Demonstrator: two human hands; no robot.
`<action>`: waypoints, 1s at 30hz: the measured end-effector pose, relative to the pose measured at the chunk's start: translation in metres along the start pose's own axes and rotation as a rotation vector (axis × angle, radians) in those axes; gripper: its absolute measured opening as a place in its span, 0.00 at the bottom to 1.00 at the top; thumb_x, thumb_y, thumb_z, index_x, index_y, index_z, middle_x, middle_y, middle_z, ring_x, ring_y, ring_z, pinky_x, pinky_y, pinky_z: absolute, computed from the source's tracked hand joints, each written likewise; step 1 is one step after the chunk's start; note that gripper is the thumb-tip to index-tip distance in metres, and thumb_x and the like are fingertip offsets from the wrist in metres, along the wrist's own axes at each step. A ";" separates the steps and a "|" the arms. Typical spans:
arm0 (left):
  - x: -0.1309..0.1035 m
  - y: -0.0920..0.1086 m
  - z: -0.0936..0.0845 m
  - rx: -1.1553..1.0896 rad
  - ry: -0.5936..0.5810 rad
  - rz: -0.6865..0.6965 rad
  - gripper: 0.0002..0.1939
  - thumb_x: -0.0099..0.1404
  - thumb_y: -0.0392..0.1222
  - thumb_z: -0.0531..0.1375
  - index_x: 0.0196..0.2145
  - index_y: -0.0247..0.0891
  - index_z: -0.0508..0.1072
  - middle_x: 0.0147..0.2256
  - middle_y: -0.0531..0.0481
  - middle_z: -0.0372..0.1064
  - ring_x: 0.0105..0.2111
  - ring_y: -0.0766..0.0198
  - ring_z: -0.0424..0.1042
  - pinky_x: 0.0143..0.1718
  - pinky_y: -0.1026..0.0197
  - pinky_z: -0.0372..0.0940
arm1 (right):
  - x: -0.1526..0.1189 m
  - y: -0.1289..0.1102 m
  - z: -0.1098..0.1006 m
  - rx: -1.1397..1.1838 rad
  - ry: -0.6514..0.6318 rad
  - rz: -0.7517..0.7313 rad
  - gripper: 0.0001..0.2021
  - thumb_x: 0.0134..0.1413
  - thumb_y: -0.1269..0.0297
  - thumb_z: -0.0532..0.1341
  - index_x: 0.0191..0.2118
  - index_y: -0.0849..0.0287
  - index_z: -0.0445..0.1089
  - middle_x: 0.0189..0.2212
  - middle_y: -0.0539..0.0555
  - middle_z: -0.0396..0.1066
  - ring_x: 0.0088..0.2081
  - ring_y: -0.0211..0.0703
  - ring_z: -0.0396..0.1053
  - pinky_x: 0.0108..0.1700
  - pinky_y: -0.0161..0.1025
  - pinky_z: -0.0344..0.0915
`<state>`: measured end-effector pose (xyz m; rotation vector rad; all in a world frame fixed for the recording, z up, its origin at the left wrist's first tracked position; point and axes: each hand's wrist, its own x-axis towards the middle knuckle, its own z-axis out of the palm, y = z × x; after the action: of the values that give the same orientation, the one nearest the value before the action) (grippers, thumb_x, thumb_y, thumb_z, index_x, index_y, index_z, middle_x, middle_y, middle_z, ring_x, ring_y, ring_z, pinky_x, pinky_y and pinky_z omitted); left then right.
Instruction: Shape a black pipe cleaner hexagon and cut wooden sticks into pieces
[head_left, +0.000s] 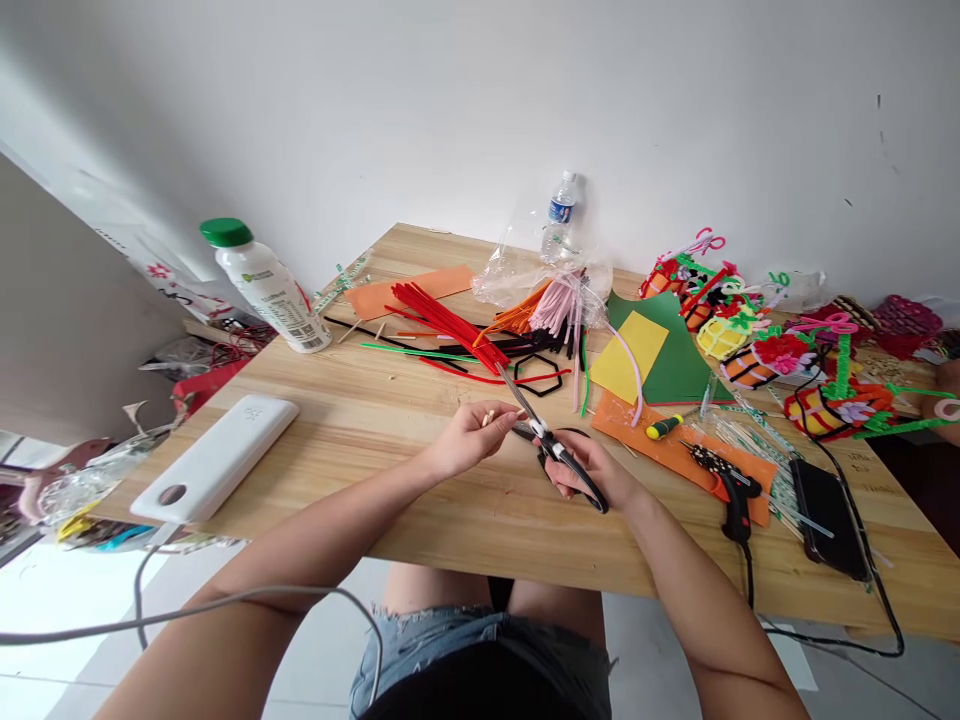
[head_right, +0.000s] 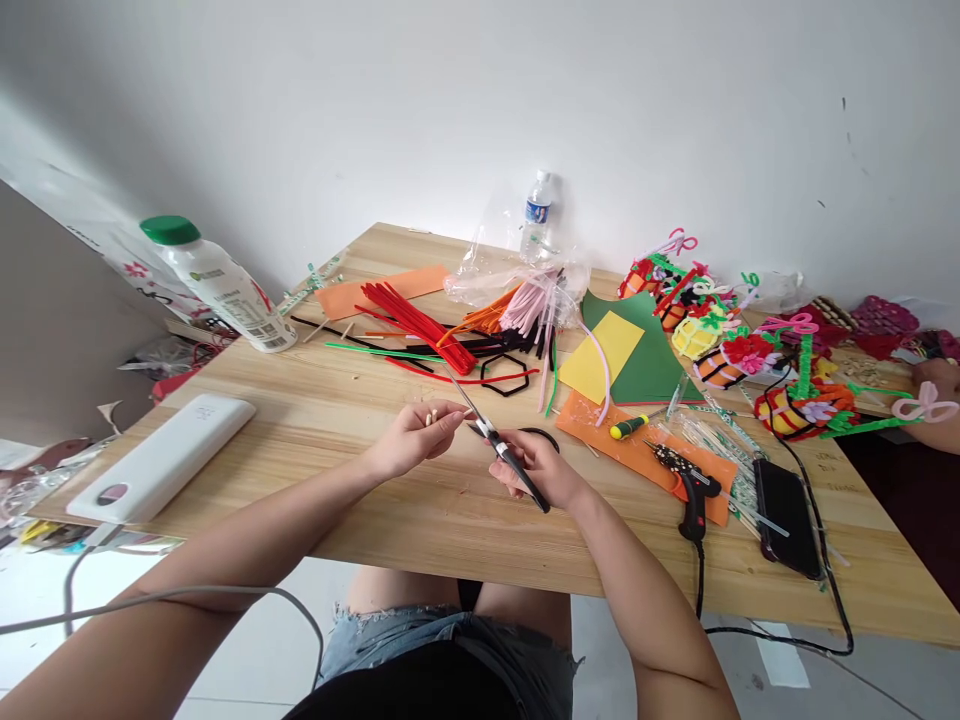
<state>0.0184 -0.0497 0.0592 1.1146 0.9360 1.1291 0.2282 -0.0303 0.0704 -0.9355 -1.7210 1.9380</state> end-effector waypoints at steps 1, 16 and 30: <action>0.000 -0.001 0.000 -0.004 -0.001 0.008 0.29 0.55 0.61 0.61 0.38 0.29 0.74 0.12 0.62 0.47 0.12 0.76 0.43 0.14 0.68 0.39 | 0.000 -0.001 0.000 -0.003 -0.002 0.002 0.22 0.48 0.56 0.65 0.48 0.59 0.65 0.24 0.46 0.61 0.20 0.30 0.59 0.21 0.31 0.56; -0.002 -0.001 -0.006 0.124 -0.082 0.047 0.25 0.61 0.57 0.57 0.38 0.27 0.74 0.15 0.62 0.45 0.15 0.76 0.43 0.16 0.68 0.41 | 0.006 0.014 0.006 -0.118 0.132 0.010 0.22 0.45 0.57 0.67 0.45 0.60 0.65 0.23 0.43 0.58 0.18 0.28 0.54 0.17 0.29 0.54; -0.006 0.008 -0.008 0.239 -0.106 0.045 0.25 0.63 0.57 0.54 0.37 0.28 0.72 0.15 0.61 0.48 0.15 0.74 0.45 0.16 0.68 0.43 | 0.003 0.013 0.010 -0.060 0.106 0.017 0.19 0.46 0.58 0.66 0.44 0.59 0.66 0.22 0.42 0.57 0.15 0.27 0.55 0.15 0.29 0.57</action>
<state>0.0077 -0.0540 0.0657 1.3821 0.9842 1.0016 0.2212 -0.0373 0.0574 -1.0576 -1.7244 1.8218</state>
